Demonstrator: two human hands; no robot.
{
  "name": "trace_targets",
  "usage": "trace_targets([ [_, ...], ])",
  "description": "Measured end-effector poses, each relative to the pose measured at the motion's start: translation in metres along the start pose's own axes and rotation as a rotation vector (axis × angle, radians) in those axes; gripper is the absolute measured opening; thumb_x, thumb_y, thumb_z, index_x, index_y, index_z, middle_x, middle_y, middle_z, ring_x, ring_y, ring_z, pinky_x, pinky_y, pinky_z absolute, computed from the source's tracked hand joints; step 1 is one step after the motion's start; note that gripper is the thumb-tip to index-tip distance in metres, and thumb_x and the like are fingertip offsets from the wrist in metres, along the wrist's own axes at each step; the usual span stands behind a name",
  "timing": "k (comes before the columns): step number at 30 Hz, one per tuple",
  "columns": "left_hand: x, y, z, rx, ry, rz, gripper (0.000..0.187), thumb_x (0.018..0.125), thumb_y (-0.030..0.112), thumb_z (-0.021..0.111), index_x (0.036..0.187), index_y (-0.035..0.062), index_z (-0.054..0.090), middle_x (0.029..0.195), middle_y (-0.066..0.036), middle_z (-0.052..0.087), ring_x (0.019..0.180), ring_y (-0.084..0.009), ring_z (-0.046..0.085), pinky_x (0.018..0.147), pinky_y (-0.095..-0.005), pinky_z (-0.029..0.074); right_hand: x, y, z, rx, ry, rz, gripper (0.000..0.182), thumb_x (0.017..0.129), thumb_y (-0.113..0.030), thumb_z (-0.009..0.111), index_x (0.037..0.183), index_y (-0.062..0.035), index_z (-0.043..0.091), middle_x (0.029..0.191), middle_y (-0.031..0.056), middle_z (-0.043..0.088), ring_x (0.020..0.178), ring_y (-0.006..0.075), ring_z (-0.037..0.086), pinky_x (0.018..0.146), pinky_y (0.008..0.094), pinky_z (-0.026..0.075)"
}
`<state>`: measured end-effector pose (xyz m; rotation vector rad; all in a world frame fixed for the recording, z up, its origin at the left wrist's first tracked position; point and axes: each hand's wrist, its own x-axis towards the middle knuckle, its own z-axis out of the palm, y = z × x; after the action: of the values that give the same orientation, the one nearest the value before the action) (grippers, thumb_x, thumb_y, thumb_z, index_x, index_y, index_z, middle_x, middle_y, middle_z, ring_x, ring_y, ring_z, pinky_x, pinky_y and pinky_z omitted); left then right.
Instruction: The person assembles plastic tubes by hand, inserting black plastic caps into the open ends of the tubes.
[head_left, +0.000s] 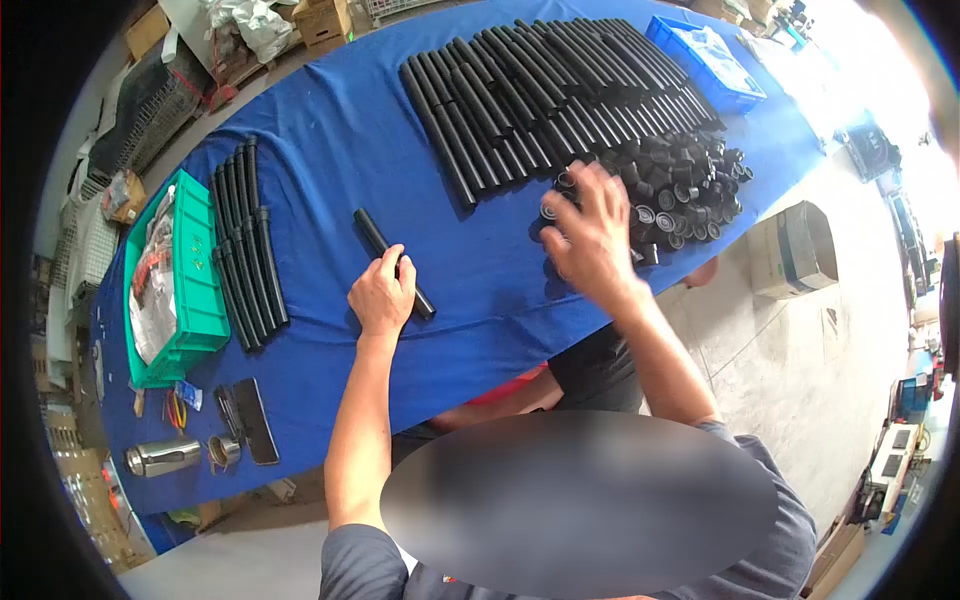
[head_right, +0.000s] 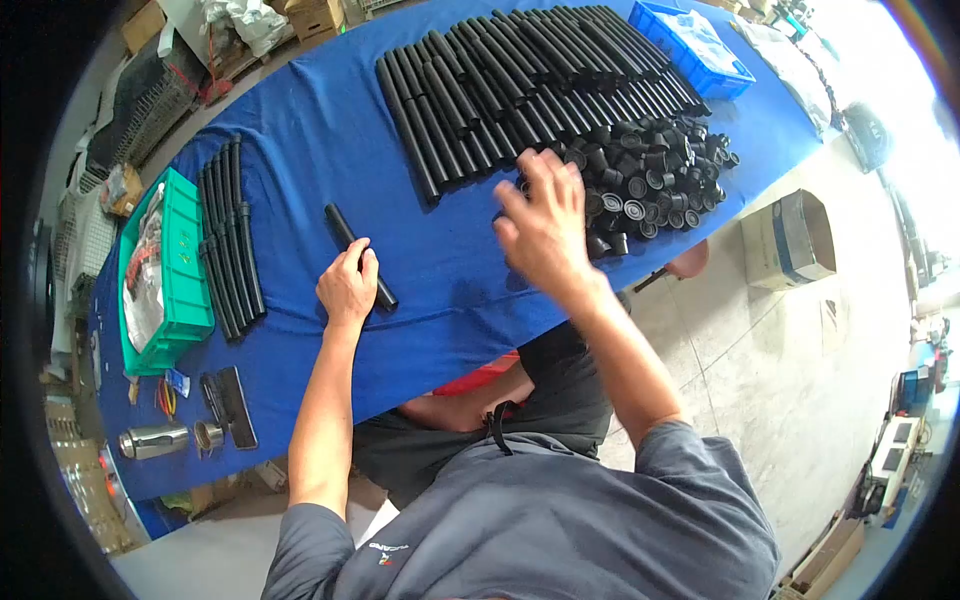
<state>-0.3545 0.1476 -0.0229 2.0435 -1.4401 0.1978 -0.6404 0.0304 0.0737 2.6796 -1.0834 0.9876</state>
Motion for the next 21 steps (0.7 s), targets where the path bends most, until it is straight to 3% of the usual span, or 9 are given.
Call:
trace_targets([
  [3, 0.0, 0.001, -0.001, -0.016, 0.012, -0.003, 0.023, 0.093, 0.026, 0.065, 0.109, 0.0135, 0.076, 0.085, -0.011, 0.075, 0.075, -0.0334, 0.073, 0.066, -0.0443, 0.059, 0.015, 0.046, 0.001, -0.222, -0.209, 0.063, 0.057, 0.079, -0.034, 0.083, 0.127, -0.0078, 0.067, 0.161, 0.0266, 0.03, 0.153, 0.0444, 0.019, 0.125, 0.0612, 0.012],
  [5, 0.0, 0.001, -0.002, -0.007, -0.016, -0.035, 0.024, 0.093, 0.026, 0.064, 0.11, 0.0139, 0.076, 0.088, -0.01, 0.076, 0.078, -0.0333, 0.074, 0.069, -0.0438, 0.059, 0.02, 0.057, 0.0, -0.3, -0.359, 0.101, 0.057, 0.079, -0.036, 0.083, 0.125, -0.0057, 0.068, 0.162, 0.0271, 0.029, 0.154, 0.045, 0.017, 0.126, 0.0613, 0.011],
  [9, 0.0, 0.005, -0.005, -0.009, -0.066, -0.098, 0.026, 0.094, 0.028, 0.063, 0.112, 0.0153, 0.077, 0.096, -0.01, 0.077, 0.083, -0.0338, 0.074, 0.073, -0.0437, 0.06, 0.016, 0.065, 0.006, -0.323, -0.443, 0.109, 0.045, 0.082, -0.031, 0.082, 0.114, -0.0026, 0.07, 0.16, 0.0272, 0.033, 0.154, 0.0458, 0.019, 0.125, 0.062, 0.012],
  [12, 0.001, 0.004, -0.006, -0.002, -0.052, -0.081, 0.025, 0.094, 0.028, 0.063, 0.111, 0.0145, 0.076, 0.091, -0.01, 0.076, 0.08, -0.0339, 0.074, 0.07, -0.0446, 0.059, 0.012, 0.068, 0.012, -0.323, -0.417, 0.102, 0.04, 0.082, -0.024, 0.081, 0.112, -0.002, 0.069, 0.159, 0.0272, 0.035, 0.153, 0.0453, 0.021, 0.125, 0.061, 0.015],
  [14, -0.001, -0.002, 0.001, -0.002, 0.01, -0.015, 0.024, 0.093, 0.027, 0.064, 0.11, 0.0135, 0.075, 0.081, -0.01, 0.073, 0.073, -0.0337, 0.072, 0.064, -0.0455, 0.058, 0.009, 0.072, 0.018, -0.25, -0.29, 0.071, 0.037, 0.081, -0.022, 0.08, 0.111, -0.002, 0.069, 0.158, 0.0267, 0.036, 0.153, 0.0439, 0.022, 0.126, 0.0598, 0.015],
  [15, 0.001, -0.001, -0.002, -0.005, -0.018, -0.039, 0.024, 0.094, 0.027, 0.064, 0.111, 0.0139, 0.075, 0.086, -0.01, 0.075, 0.076, -0.034, 0.073, 0.067, -0.0454, 0.058, 0.014, 0.066, 0.016, -0.214, -0.225, 0.052, 0.036, 0.081, -0.021, 0.08, 0.11, -0.002, 0.069, 0.157, 0.0264, 0.037, 0.153, 0.0432, 0.023, 0.126, 0.0592, 0.015],
  [19, 0.0, 0.004, -0.006, -0.017, -0.069, -0.087, 0.025, 0.094, 0.028, 0.063, 0.112, 0.0156, 0.075, 0.095, -0.01, 0.077, 0.082, -0.035, 0.074, 0.072, -0.0458, 0.059, 0.02, 0.026, 0.007, 0.252, -0.096, 0.032, 0.041, 0.078, -0.013, 0.084, 0.109, 0.0004, 0.061, 0.137, 0.028, 0.055, 0.13, 0.0443, 0.054, 0.109, 0.0485, 0.045],
  [20, 0.0, 0.003, -0.005, -0.008, -0.063, -0.084, 0.025, 0.094, 0.029, 0.063, 0.111, 0.016, 0.075, 0.095, -0.01, 0.077, 0.082, -0.035, 0.074, 0.072, -0.0459, 0.059, 0.019, 0.006, 0.008, 0.413, -0.19, 0.096, 0.046, 0.077, -0.01, 0.084, 0.11, 0.0008, 0.055, 0.118, 0.0266, 0.062, 0.107, 0.0438, 0.065, 0.089, 0.0454, 0.055],
  [21, -0.001, 0.002, -0.003, 0.003, -0.057, -0.081, 0.024, 0.094, 0.029, 0.063, 0.111, 0.0164, 0.075, 0.094, -0.01, 0.077, 0.081, -0.0351, 0.074, 0.071, -0.0461, 0.059, 0.01, -0.003, 0.023, 0.458, -0.261, 0.045, 0.046, 0.078, -0.012, 0.085, 0.109, -0.0004, 0.053, 0.105, 0.023, 0.063, 0.094, 0.0416, 0.067, 0.081, 0.0458, 0.056],
])
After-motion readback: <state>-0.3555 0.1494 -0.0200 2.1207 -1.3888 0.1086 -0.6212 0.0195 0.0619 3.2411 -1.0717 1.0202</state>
